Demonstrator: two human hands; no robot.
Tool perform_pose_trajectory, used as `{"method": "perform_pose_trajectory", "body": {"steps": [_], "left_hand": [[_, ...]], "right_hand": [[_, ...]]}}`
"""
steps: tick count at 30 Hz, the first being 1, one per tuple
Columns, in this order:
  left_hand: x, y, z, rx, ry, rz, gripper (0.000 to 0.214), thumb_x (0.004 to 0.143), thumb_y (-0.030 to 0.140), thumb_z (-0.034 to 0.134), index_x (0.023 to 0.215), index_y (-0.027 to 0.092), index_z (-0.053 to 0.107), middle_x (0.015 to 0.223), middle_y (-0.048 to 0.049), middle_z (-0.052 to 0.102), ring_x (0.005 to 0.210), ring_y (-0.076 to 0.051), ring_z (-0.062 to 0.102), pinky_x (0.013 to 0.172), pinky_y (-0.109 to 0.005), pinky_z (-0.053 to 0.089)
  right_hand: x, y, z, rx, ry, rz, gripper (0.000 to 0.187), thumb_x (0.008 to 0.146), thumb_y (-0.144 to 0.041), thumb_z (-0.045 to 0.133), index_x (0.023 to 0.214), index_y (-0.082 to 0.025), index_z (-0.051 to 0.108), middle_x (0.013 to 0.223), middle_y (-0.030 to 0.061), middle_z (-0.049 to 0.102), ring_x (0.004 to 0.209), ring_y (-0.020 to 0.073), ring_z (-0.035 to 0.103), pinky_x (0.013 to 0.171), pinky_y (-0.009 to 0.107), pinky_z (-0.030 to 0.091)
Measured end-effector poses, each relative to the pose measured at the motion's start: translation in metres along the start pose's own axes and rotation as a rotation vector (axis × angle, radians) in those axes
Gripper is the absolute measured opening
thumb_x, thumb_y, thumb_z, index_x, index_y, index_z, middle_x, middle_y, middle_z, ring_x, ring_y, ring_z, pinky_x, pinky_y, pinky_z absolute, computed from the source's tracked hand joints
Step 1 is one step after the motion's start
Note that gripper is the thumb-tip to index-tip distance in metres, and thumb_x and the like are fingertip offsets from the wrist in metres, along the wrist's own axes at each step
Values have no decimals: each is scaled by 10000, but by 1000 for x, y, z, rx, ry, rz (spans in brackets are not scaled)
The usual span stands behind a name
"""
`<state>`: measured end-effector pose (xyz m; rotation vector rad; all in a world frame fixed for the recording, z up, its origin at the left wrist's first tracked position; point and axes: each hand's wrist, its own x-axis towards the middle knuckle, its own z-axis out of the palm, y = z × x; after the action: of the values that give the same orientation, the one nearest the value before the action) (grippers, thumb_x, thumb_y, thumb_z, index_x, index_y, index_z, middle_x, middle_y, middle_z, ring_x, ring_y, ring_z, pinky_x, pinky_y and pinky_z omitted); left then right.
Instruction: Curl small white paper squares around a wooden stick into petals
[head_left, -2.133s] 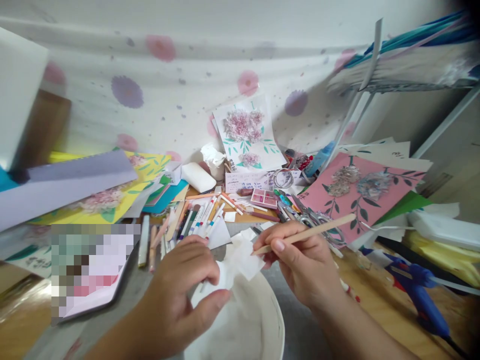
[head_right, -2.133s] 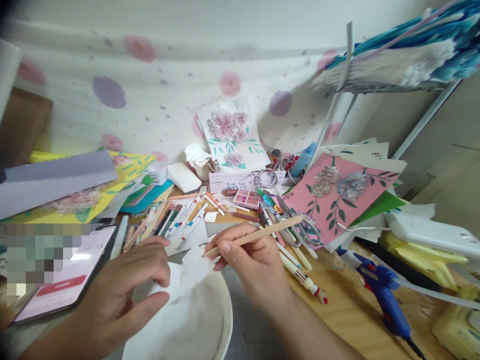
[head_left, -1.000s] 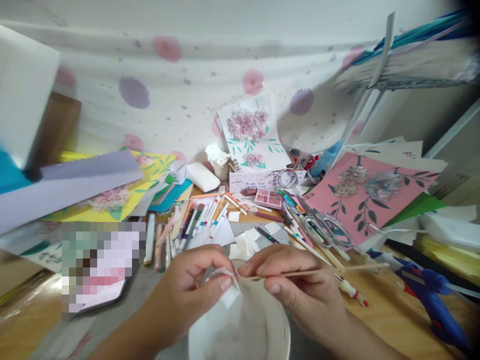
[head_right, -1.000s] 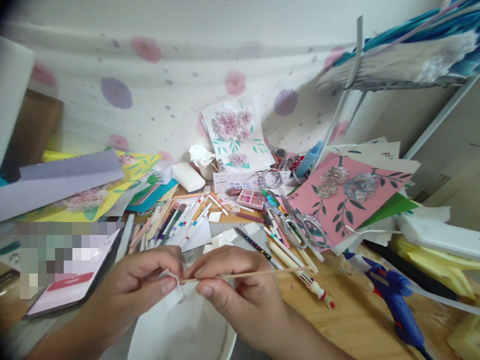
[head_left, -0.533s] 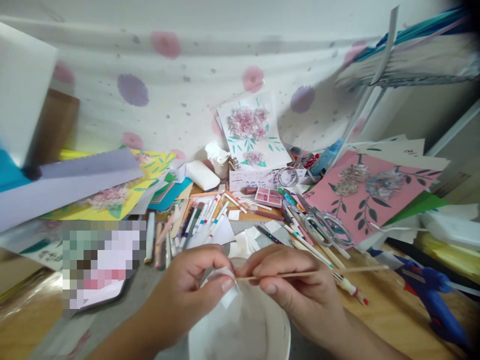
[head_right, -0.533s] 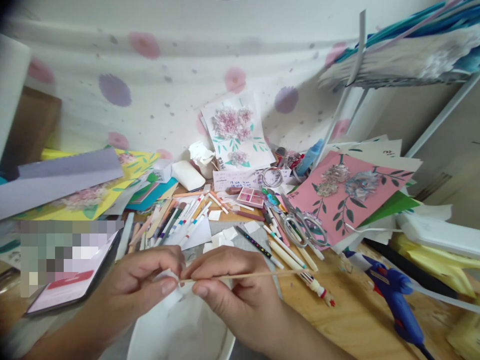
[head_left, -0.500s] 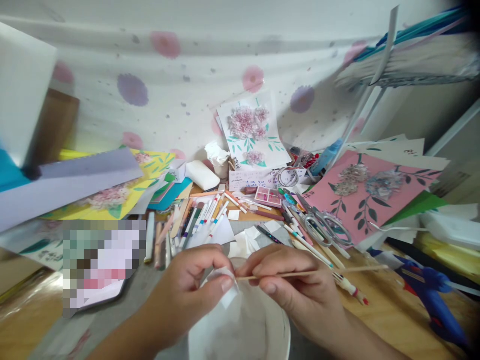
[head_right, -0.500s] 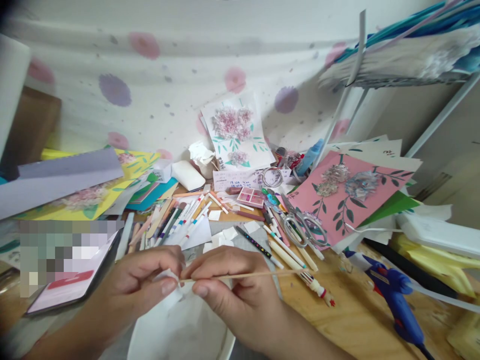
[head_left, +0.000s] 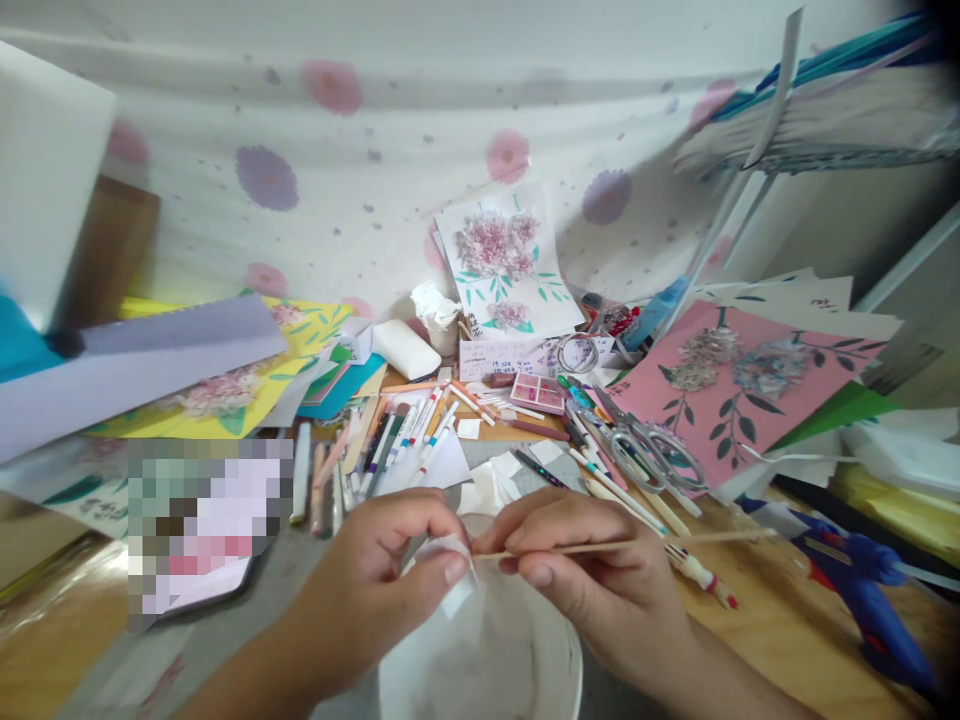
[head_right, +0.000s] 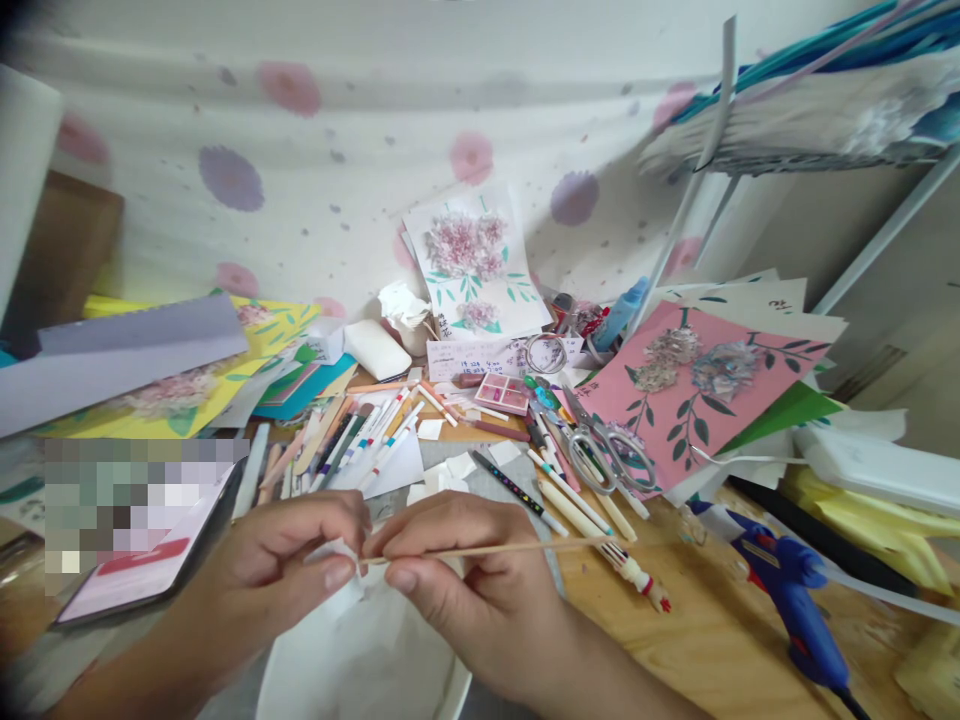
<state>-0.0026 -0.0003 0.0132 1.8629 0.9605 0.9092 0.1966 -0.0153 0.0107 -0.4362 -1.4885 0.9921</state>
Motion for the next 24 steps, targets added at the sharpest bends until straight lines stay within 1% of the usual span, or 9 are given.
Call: {"method": "perform_pose_trajectory", "body": {"steps": [9,16,24], "left_hand": [[0,0,1,0,4,-18,152,787,214,528,643,191,569,615,30,537,590,-140,497,564,-249,364],[0,-1,1,-2,2,-20,161,789,232,528,638,191,568,609,31,527,585,-143,495,563,-253,372],[0,0,1,20,19,-40,157,772,238,521,626,191,555,596,34,509,577,-143,477,558,-256,364]], "right_hand": [[0,-1,1,8,-14,-20,282,829,-70,692,1006,-273,774,903,40,805,842,187,746,764,304,602],[1,-1,1,-4,-11,-9,288,817,-41,686,981,-259,778,882,35,801,833,180,745,760,289,600],[0,-1,1,-10,-25,-28,314,824,-47,685,1017,-280,769,899,34,801,840,183,743,767,305,599]]}}
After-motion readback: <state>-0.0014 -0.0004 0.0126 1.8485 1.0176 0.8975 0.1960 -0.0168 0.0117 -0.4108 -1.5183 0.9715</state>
